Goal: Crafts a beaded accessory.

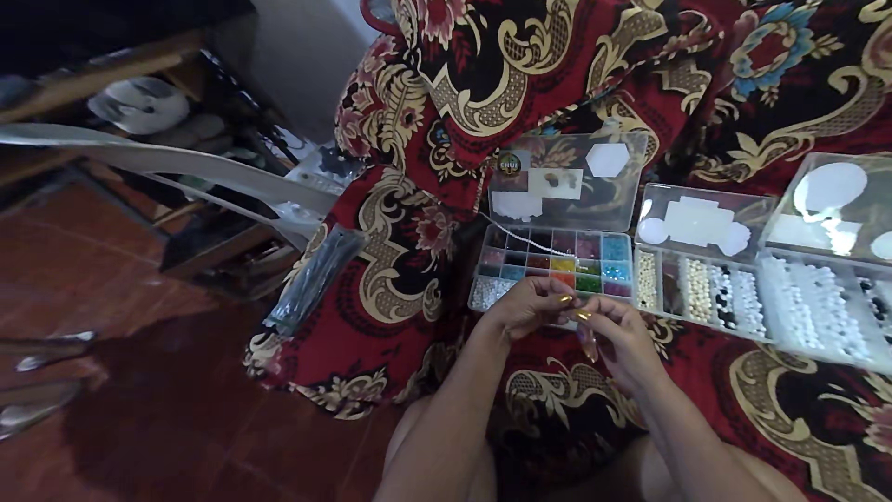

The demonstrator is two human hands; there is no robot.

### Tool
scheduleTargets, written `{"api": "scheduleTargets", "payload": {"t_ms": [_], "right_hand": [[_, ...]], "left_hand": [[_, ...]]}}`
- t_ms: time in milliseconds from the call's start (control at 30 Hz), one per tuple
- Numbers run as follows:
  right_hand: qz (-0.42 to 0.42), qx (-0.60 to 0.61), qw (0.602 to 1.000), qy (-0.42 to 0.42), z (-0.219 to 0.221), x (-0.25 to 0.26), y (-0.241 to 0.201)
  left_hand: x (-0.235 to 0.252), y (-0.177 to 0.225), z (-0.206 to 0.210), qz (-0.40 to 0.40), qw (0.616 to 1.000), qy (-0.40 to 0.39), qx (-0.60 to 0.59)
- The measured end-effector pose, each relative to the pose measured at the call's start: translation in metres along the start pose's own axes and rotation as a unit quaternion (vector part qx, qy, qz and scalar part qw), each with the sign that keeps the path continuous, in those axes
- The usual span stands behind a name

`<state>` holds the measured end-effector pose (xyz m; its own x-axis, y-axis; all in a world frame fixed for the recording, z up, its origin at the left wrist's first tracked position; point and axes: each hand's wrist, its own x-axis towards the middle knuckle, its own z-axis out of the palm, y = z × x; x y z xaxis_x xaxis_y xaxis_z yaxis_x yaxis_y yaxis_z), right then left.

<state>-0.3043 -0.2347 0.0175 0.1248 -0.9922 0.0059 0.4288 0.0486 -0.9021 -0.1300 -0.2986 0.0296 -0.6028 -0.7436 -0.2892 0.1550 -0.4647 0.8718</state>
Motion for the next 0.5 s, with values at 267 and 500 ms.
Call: {"api": "scheduleTargets", "payload": {"t_ms": [267,500], "right_hand": [[0.030,0.024,0.999,0.002,0.0006,0.0004,-0.0016],[0.047,0.032,0.998,0.011,0.0014,0.0004,-0.0037]], "left_hand": [[-0.0005,0.0015,-0.0005,-0.006,1.000,-0.001,0.009],[-0.0011,0.0025,-0.0007,-0.004,1.000,0.000,0.019]]}}
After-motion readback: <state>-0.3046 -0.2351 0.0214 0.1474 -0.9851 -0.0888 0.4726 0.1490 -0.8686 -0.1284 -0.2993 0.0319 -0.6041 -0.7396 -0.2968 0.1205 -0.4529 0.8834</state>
